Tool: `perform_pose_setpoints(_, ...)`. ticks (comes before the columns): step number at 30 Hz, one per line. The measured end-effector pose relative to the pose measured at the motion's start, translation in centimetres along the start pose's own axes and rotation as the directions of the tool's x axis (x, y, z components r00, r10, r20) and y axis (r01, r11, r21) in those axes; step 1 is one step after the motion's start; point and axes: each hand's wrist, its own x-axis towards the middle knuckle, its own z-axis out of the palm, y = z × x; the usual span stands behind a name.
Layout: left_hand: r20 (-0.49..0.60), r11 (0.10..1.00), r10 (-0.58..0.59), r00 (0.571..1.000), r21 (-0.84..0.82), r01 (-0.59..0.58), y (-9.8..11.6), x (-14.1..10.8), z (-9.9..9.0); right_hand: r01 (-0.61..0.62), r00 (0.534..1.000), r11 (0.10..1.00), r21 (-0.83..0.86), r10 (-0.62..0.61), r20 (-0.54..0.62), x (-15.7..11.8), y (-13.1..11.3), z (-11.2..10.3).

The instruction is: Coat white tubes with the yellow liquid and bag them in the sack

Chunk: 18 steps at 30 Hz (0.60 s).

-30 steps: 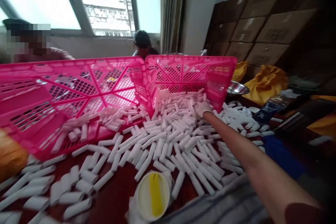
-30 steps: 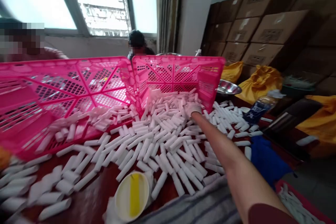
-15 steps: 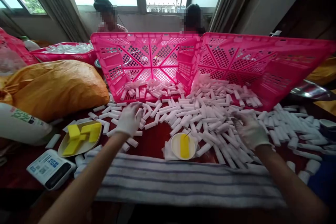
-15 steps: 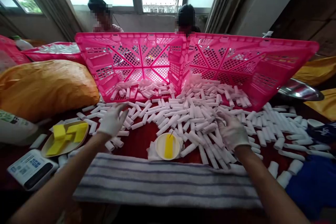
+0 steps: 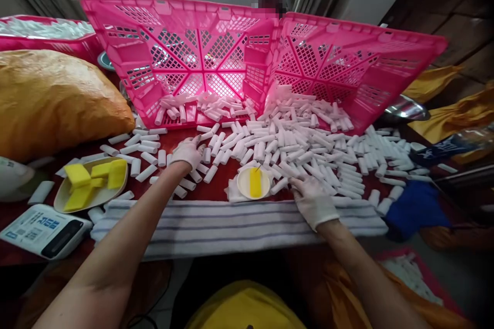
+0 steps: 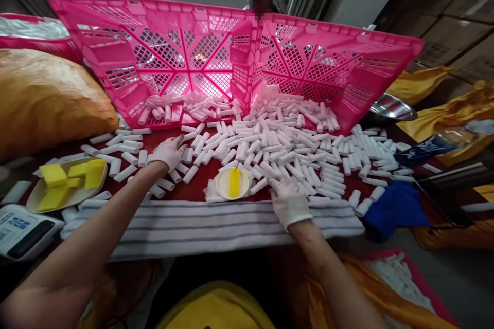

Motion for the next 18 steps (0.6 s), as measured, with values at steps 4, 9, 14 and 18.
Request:
perform_pose_setpoints(4, 0.014, 0.992, 0.122, 0.992, -0.022, -0.122, 1.4, -4.1, -0.7, 0.094, 0.988, 0.994, -0.061, -0.085, 0.13, 1.6, -0.6, 0.0)
perform_pose_setpoints(9, -0.215, 0.98, 0.195, 0.957, -0.005, -0.2, 2.5, -10.3, -1.4, -0.053, 0.998, 0.953, 0.3, 0.059, -0.011, 1.2, 0.9, 0.4)
perform_pose_setpoints(14, -0.201, 0.995, 0.087, 0.976, 0.06, -0.076, 5.8, -13.6, -0.4, -0.131, 0.99, 0.574, 0.808, 0.113, 0.081, 0.4, -1.5, 0.2)
perform_pose_setpoints(18, -0.205, 0.991, 0.097, 0.974, 0.108, -0.076, 7.9, -12.8, 1.2, -0.253, 0.966, 0.404, 0.879, 0.152, 0.208, 1.9, -4.2, 1.5)
